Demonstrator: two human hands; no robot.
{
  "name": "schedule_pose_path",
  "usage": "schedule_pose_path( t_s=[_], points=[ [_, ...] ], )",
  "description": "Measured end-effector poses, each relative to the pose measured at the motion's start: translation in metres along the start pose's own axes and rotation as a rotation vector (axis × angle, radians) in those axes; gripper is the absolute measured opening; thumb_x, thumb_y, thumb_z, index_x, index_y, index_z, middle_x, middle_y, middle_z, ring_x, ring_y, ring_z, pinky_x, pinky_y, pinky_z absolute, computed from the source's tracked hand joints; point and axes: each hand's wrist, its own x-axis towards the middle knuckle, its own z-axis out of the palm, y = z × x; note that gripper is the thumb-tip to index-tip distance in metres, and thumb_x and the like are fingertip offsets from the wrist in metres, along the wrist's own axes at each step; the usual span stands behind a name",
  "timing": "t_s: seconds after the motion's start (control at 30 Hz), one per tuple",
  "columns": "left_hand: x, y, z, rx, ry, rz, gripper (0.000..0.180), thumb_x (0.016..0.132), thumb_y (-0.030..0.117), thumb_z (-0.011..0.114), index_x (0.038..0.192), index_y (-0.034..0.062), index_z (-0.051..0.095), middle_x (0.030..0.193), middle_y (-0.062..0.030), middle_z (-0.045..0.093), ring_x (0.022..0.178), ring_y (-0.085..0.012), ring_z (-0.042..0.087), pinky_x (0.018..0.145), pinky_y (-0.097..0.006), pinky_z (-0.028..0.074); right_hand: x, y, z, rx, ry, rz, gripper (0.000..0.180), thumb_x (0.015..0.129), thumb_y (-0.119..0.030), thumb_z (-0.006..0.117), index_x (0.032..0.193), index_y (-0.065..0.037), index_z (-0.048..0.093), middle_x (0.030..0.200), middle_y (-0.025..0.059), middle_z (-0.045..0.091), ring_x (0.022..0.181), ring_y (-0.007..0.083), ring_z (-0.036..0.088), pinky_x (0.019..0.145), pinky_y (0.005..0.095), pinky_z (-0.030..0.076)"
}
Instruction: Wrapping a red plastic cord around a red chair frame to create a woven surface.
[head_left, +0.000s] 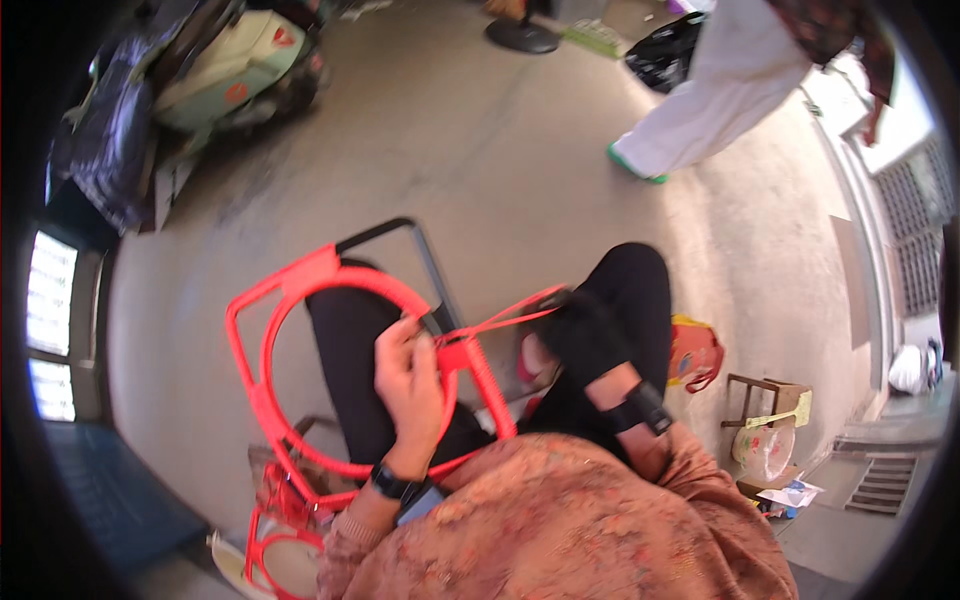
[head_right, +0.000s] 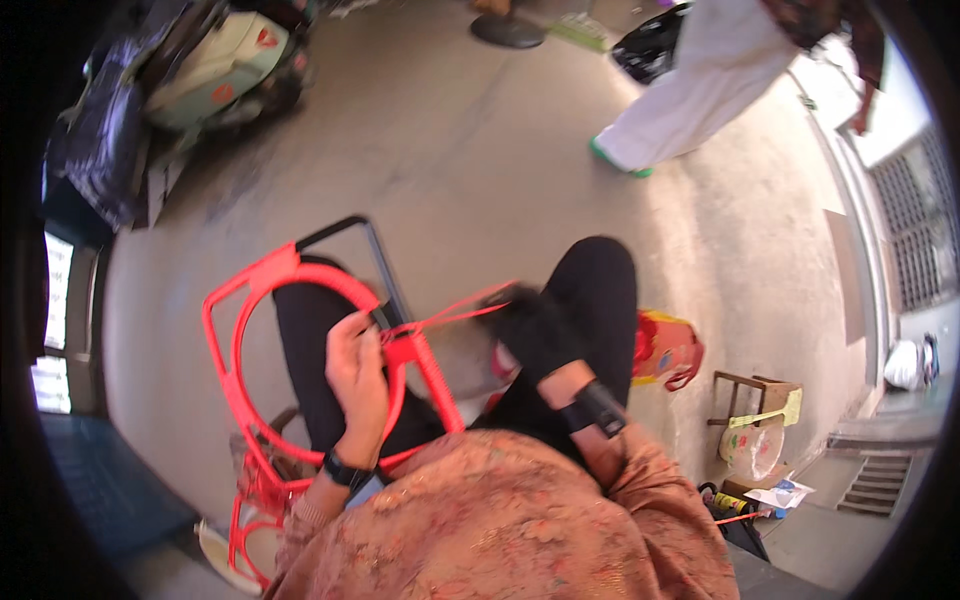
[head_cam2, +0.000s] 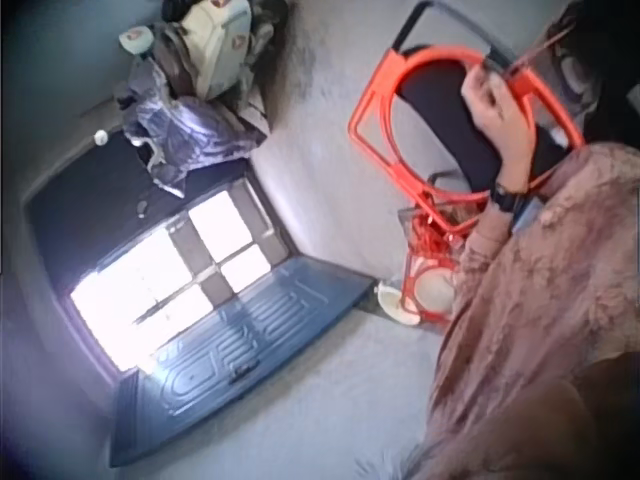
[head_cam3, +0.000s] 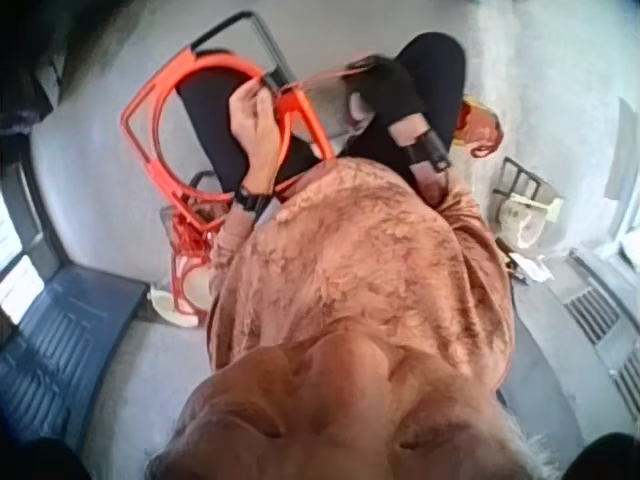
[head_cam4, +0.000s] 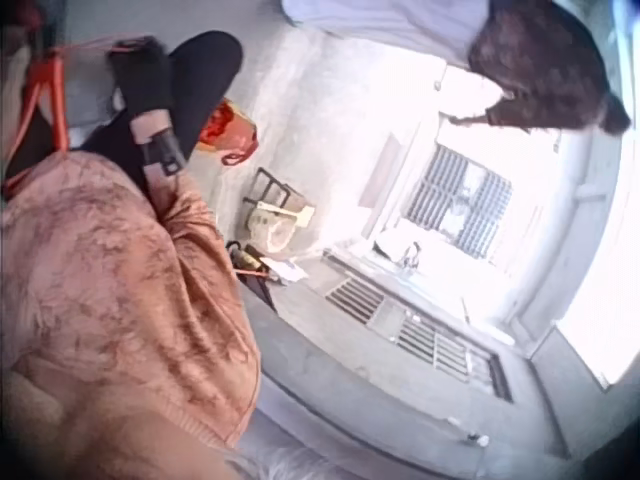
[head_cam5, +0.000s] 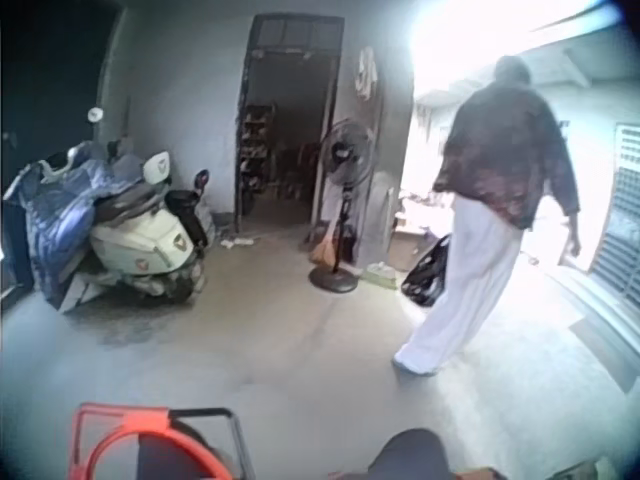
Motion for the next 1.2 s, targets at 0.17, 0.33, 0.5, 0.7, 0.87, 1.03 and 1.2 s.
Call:
schedule_pose_path(
  t_s=[0.17, 0.33, 0.5, 0.7, 0.87, 1.03, 1.2],
  points=[
    [0.001, 0.000, 0.001, -0.263, -0.095, -0.346, 0.017, 0.097, 0.017, 0.050, 0.098, 0.0007, 0.054, 0.080, -0.0058, 0.062, 0.054, -0.0095, 0.057, 0.042, -0.024, 0.047, 0.023, -0.034, -0.024, 1.061, 0.182, 0.117, 0.012, 0.093, -0.015, 0.051, 0.089, -0.005, 0.054, 0.070, 0.0033, 0.054, 0.065, 0.0154, 0.052, 0.063, 0.0281, 0.046],
    [0.000, 0.002, -0.005, -0.313, -0.162, -0.430, 0.015, 0.096, 0.016, 0.052, 0.090, 0.0028, 0.053, 0.071, -0.0052, 0.061, 0.052, -0.0110, 0.059, 0.044, -0.024, 0.048, 0.029, -0.027, -0.040, 1.174, 0.213, 0.269, 0.012, 0.095, -0.013, 0.047, 0.090, -0.004, 0.054, 0.065, -0.0010, 0.047, 0.059, 0.0108, 0.047, 0.059, 0.0256, 0.042],
    [-0.002, 0.003, -0.013, -0.409, -0.203, -0.514, 0.015, 0.095, 0.016, 0.056, 0.087, 0.0035, 0.052, 0.070, -0.0065, 0.062, 0.052, -0.0128, 0.060, 0.045, -0.024, 0.049, 0.029, 0.002, -0.064, 0.952, 0.058, 0.434, 0.011, 0.092, -0.012, 0.048, 0.087, -0.005, 0.053, 0.060, -0.0026, 0.041, 0.044, 0.0078, 0.034, 0.040, 0.0224, 0.028],
    [-0.004, 0.000, -0.019, -0.438, -0.305, -0.554, 0.013, 0.095, 0.016, 0.055, 0.088, 0.0054, 0.052, 0.075, -0.0080, 0.063, 0.057, -0.0165, 0.063, 0.048, -0.026, 0.051, 0.033, 0.002, -0.053, 0.395, 0.315, 0.404, 0.014, 0.091, -0.012, 0.051, 0.084, -0.003, 0.059, 0.059, -0.0015, 0.043, 0.046, 0.0040, 0.038, 0.040, 0.0205, 0.030],
    [-0.006, 0.006, -0.007, -0.394, -0.321, -0.474, 0.016, 0.094, 0.017, 0.057, 0.095, 0.0015, 0.054, 0.077, -0.0053, 0.061, 0.060, -0.0117, 0.061, 0.050, -0.024, 0.050, 0.026, -0.070, 0.024, -0.545, 0.226, -0.082, 0.018, 0.089, -0.003, 0.054, 0.103, 0.000, 0.064, 0.076, 0.0029, 0.061, 0.066, 0.0076, 0.056, 0.058, 0.0224, 0.046],
    [-0.009, -0.012, -0.016, -0.279, -0.196, -0.262, 0.030, 0.099, 0.025, 0.048, 0.114, -0.0006, 0.056, 0.089, -0.0022, 0.061, 0.082, -0.0087, 0.060, 0.072, -0.025, 0.049, 0.012, -0.076, 0.100, -1.070, -0.523, -0.700, 0.016, 0.076, -0.014, 0.058, 0.088, -0.004, 0.065, 0.082, 0.0118, 0.063, 0.075, 0.0281, 0.063, 0.066, 0.0374, 0.050],
    [0.001, -0.006, -0.012, -0.318, -0.144, -0.375, 0.032, 0.102, 0.027, 0.041, 0.107, 0.0000, 0.058, 0.088, -0.0065, 0.066, 0.073, -0.0139, 0.062, 0.065, -0.025, 0.050, 0.005, -0.086, 0.107, -1.049, -0.592, -0.513, 0.012, 0.075, -0.011, 0.060, 0.086, -0.007, 0.064, 0.078, 0.0103, 0.062, 0.074, 0.0269, 0.064, 0.060, 0.0368, 0.050]
  ],
)
